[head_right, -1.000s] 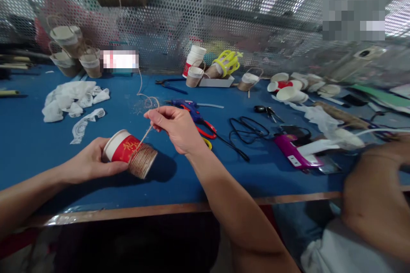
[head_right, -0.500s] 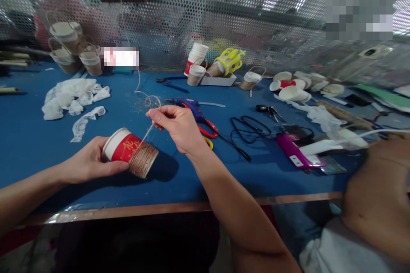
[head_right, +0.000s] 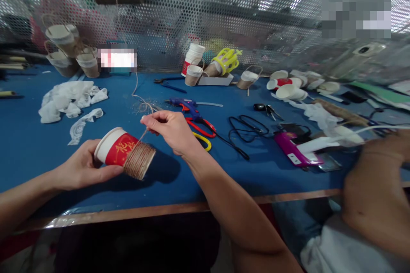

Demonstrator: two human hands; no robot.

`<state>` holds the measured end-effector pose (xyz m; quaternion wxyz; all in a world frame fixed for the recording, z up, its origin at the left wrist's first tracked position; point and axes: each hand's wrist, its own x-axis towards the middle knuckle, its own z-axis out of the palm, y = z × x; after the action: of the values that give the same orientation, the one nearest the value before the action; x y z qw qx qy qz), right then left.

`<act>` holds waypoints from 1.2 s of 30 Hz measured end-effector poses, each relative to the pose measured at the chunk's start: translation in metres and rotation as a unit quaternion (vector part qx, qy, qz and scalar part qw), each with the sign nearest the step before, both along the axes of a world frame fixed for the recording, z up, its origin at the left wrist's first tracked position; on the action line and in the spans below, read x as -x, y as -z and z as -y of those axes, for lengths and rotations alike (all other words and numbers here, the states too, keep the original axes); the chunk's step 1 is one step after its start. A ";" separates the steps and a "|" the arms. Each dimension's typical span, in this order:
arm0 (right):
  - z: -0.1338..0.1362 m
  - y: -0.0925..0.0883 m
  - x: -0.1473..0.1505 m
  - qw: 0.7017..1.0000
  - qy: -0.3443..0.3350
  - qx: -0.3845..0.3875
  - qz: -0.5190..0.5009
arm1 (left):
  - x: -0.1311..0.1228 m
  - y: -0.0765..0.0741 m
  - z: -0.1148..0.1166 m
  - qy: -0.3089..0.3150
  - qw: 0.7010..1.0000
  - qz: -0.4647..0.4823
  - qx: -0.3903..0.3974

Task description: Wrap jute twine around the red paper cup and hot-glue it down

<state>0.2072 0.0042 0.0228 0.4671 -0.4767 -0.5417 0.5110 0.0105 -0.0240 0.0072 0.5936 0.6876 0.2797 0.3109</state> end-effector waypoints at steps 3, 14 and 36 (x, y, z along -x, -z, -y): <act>0.000 0.001 0.000 1.000 -0.014 0.006 0.012 | 0.000 -0.001 0.000 -0.005 1.000 -0.001 -0.029; 0.004 0.005 0.006 0.997 -0.038 0.047 0.053 | 0.001 0.002 -0.001 -0.023 0.993 -0.031 -0.112; -0.003 0.025 0.005 0.991 -0.068 0.080 0.082 | -0.002 -0.002 -0.002 -0.038 0.997 0.027 0.070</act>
<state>0.2018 0.0069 -0.0020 0.3455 -0.5146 -0.5672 0.5423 0.0123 -0.0220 0.0089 0.6351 0.6250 0.3104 0.3311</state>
